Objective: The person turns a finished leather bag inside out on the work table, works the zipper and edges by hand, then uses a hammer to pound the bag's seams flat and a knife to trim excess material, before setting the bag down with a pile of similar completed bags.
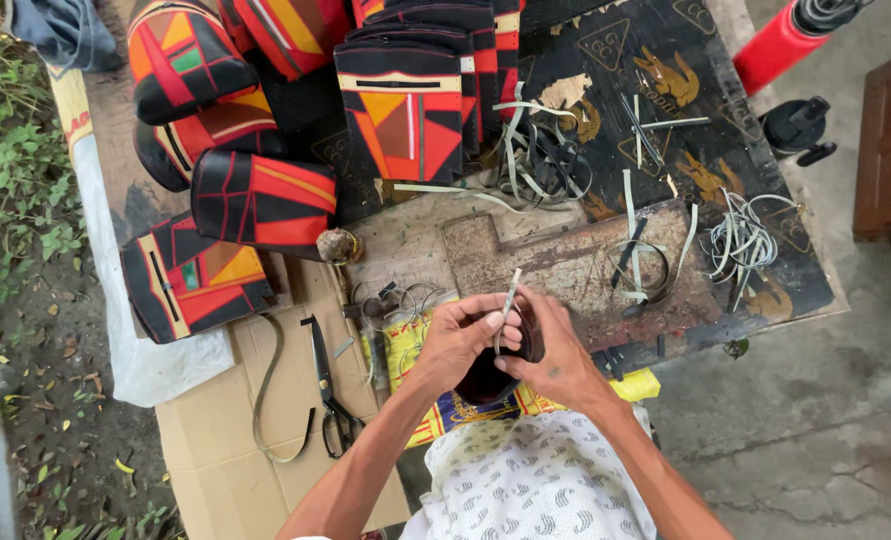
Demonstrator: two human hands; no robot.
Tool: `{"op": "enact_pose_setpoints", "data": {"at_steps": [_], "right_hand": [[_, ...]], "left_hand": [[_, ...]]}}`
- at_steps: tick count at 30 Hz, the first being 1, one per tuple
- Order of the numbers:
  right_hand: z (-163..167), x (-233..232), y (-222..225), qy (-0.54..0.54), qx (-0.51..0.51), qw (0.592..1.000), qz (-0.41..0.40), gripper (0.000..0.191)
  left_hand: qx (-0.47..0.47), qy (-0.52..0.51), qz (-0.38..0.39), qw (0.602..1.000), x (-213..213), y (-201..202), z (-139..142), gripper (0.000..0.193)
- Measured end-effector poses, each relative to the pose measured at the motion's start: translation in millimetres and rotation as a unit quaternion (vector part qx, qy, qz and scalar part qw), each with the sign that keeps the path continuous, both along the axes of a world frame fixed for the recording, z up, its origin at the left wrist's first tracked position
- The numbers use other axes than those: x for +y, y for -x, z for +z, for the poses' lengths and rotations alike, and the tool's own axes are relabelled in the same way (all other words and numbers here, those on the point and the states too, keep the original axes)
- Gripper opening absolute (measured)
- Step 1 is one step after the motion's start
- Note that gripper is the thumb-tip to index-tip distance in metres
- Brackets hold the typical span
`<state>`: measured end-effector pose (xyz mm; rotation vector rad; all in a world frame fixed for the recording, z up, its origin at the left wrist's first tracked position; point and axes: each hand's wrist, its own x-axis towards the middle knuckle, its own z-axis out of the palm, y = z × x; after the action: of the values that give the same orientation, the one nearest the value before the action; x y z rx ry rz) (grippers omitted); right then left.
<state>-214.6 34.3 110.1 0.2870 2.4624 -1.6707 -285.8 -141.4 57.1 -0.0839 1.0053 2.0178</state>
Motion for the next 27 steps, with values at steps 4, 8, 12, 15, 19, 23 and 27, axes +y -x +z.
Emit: {"op": "enact_pose_setpoints", "data": {"at_steps": [4,8,12,15,19,23,27], "right_hand": [[9.2,-5.1,-1.6,-0.016,0.000,1.000,-0.016,0.087],[7.1,-4.3,-5.6,-0.011,-0.002,1.000,-0.019,0.084],[-2.7,-3.1,-16.6,-0.009,0.112,0.992,-0.053,0.066],[-9.3,-6.0,-25.9,-0.060,0.151,0.984,-0.075,0.038],[-10.1,-3.5,-33.1,-0.070,0.123,0.987,-0.077,0.025],[-10.4,-1.5,-36.3,-0.023,0.083,0.992,-0.090,0.019],[-20.1,-2.8,-34.2,-0.018,0.051,0.990,-0.127,0.015]], "left_hand": [[-0.033,-0.065,0.059,0.996,-7.7,4.4,4.9,0.033],[-0.106,-0.052,0.104,0.987,-7.2,9.2,17.9,0.030],[-0.078,0.017,0.118,0.990,4.8,9.7,36.0,0.031],[0.024,0.118,0.121,0.985,16.1,6.7,46.6,0.033],[0.025,0.136,0.121,0.983,25.0,5.3,50.9,0.037],[0.038,0.142,0.120,0.982,33.5,0.0,44.2,0.037],[0.061,0.160,0.108,0.979,42.2,-5.5,37.9,0.035]]}}
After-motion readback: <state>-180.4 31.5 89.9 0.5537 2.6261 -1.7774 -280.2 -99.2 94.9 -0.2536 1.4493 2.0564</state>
